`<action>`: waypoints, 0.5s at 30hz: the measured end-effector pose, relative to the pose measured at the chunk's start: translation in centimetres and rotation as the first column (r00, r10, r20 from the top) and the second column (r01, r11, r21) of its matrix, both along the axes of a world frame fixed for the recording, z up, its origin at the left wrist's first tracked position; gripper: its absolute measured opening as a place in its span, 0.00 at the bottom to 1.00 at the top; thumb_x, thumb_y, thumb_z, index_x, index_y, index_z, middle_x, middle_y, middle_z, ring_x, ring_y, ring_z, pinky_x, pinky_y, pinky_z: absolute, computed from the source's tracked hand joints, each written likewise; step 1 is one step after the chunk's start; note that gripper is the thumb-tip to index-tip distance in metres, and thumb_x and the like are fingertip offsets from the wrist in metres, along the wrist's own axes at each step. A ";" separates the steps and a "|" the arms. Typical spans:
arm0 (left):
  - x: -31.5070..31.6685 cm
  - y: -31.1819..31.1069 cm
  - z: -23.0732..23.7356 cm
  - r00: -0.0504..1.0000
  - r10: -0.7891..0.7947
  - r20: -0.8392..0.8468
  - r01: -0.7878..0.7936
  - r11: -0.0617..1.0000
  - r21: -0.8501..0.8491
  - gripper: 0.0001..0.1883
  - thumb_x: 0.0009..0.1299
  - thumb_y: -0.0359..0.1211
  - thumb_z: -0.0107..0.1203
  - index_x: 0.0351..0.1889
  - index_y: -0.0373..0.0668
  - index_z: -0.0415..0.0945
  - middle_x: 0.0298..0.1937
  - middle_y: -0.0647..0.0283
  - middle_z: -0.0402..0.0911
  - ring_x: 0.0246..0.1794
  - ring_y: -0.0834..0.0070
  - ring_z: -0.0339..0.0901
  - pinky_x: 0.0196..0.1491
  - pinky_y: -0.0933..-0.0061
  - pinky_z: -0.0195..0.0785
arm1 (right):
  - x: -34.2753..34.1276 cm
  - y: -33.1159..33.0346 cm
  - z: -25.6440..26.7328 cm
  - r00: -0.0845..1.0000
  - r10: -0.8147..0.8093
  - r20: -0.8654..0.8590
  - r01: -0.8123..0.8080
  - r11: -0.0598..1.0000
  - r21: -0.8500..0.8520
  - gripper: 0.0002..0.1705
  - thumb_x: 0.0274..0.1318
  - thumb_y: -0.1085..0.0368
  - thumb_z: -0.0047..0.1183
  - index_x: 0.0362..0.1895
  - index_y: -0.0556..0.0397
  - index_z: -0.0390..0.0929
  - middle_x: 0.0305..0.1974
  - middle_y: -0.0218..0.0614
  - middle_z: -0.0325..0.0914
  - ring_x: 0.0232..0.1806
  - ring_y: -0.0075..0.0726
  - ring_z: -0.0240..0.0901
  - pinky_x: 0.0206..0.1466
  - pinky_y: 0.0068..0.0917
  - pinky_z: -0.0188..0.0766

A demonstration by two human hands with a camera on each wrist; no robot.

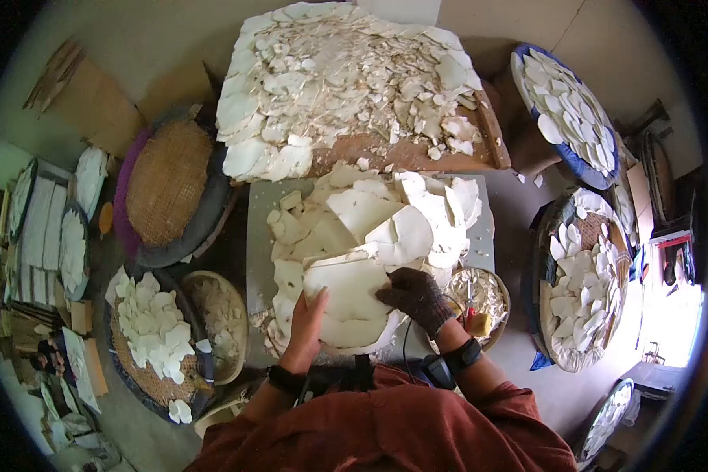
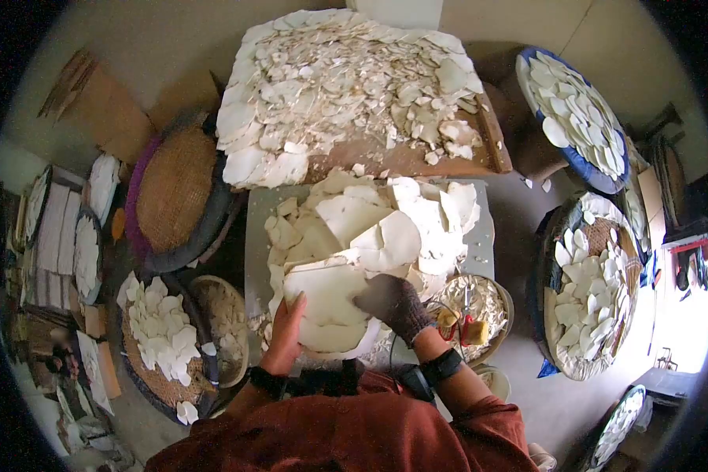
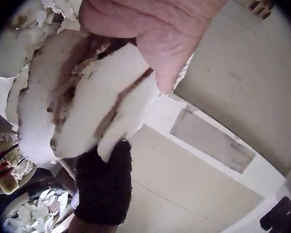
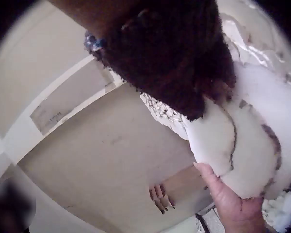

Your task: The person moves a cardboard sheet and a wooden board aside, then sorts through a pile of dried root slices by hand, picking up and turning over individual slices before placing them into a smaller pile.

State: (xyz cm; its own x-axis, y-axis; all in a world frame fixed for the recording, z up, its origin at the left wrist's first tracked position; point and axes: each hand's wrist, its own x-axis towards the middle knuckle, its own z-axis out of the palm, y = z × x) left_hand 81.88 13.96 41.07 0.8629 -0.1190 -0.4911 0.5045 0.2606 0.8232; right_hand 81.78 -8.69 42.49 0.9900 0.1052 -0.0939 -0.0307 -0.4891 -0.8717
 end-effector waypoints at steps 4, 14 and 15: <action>-0.1 -0.2 -0.1 0.999 -0.030 -0.027 0.030 0.999 0.010 0.27 0.71 0.41 0.53 0.64 0.37 0.63 0.59 0.59 0.73 0.57 0.70 0.71 0.57 0.67 0.67 | -0.4 0.6 0.4 0.983 0.137 -0.124 -0.157 0.973 -0.167 0.16 0.53 0.56 0.61 0.29 0.56 0.77 0.23 0.44 0.72 0.27 0.36 0.71 0.35 0.32 0.68; -0.2 2.4 -0.7 0.991 0.100 -0.092 -0.110 0.987 -0.121 0.25 0.71 0.38 0.54 0.63 0.39 0.63 0.57 0.60 0.74 0.53 0.68 0.75 0.53 0.65 0.72 | 1.1 -2.8 -1.7 0.837 -0.350 -0.421 0.525 0.731 0.436 0.16 0.62 0.55 0.51 0.43 0.55 0.78 0.33 0.28 0.77 0.35 0.23 0.72 0.41 0.23 0.70; -0.2 2.7 -0.7 0.988 0.127 -0.090 -0.137 0.984 -0.111 0.24 0.70 0.36 0.55 0.62 0.39 0.64 0.56 0.60 0.75 0.52 0.69 0.76 0.52 0.65 0.72 | 1.5 -3.4 -2.7 0.804 -0.375 -0.462 0.585 0.642 0.496 0.16 0.63 0.55 0.49 0.43 0.55 0.78 0.34 0.29 0.77 0.35 0.24 0.73 0.41 0.24 0.71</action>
